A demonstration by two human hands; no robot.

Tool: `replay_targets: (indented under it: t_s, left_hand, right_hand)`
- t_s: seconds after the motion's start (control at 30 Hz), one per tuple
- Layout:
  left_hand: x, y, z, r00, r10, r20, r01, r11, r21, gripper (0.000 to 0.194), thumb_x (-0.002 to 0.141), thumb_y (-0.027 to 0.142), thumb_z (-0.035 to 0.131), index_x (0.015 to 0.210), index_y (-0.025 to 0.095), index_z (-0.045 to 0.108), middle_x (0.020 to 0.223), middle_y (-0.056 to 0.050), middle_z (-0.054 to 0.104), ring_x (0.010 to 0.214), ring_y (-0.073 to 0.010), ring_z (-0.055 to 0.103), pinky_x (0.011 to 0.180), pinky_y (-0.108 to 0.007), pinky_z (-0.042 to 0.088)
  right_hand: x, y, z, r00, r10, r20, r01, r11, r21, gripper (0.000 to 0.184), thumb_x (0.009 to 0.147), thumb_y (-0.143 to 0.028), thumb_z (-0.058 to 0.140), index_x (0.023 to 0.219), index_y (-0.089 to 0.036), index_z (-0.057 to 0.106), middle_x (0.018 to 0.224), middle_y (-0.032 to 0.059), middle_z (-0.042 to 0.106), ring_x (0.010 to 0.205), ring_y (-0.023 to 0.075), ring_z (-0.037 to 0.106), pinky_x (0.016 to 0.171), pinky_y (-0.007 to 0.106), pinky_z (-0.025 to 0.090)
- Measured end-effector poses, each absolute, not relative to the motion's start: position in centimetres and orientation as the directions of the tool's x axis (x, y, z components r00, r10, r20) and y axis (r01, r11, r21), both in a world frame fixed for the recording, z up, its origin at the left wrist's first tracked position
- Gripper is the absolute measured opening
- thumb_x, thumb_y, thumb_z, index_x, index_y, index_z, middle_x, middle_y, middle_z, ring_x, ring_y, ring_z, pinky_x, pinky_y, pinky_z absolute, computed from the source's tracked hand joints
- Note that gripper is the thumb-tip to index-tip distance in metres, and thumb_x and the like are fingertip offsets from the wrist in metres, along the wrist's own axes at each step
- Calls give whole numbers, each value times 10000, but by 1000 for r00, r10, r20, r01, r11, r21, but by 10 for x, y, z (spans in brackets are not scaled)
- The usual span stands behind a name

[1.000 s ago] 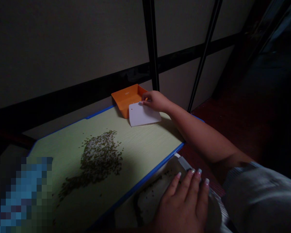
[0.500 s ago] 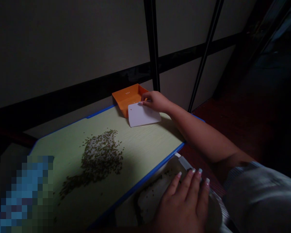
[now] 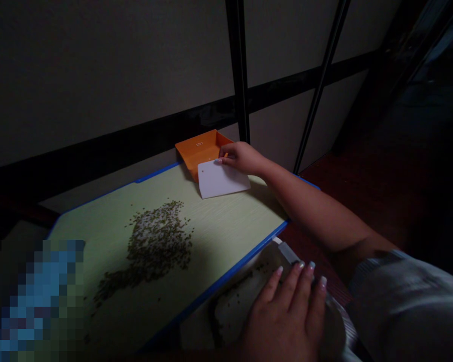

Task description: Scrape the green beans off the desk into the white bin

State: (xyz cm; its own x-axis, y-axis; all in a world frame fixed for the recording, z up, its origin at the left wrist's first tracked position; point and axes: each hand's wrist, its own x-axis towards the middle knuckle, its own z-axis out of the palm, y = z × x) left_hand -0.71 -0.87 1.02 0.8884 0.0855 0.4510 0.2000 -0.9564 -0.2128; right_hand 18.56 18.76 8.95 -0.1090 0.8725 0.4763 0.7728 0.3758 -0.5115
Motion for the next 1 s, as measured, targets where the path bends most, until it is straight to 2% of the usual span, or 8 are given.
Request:
replay_targets:
  t_s: [0.53,0.73,0.87,1.0]
  left_hand:
    - [-7,-8,12,894,82,440,193,-958,-214,348,956,325,383,1239,213,553,1278,30,584,1213,-143,497,998,-296,332]
    - [-7,-8,12,896,77,437,189,-957,-219,339,950,314,402,1234,213,556,1281,26,582,1218,-138,492,997,-289,334]
    - [-7,-6,12,899,68,432,184,-955,-232,366,947,364,402,1244,209,548,1284,22,580,1219,-146,492,996,-293,337]
    - [-6,-6,11,902,77,425,188,-956,-226,346,953,320,391,1242,217,550,1292,26,573,1226,-140,486,998,-289,333]
  right_hand:
    - [187,187,91,-80,873,480,808,339,-482,203,817,-300,556,833,-128,661,805,70,647,719,143,533,655,268,346]
    - [187,188,90,-91,860,503,791,369,-489,182,805,-281,573,807,-118,655,765,60,635,684,132,524,631,258,338]
    - [187,190,88,-72,847,526,791,370,-488,179,810,-268,568,793,-112,654,736,49,617,654,117,501,608,247,323]
    - [187,191,88,-62,842,536,798,364,-479,168,802,-261,583,794,-111,659,724,45,612,652,115,497,609,244,319]
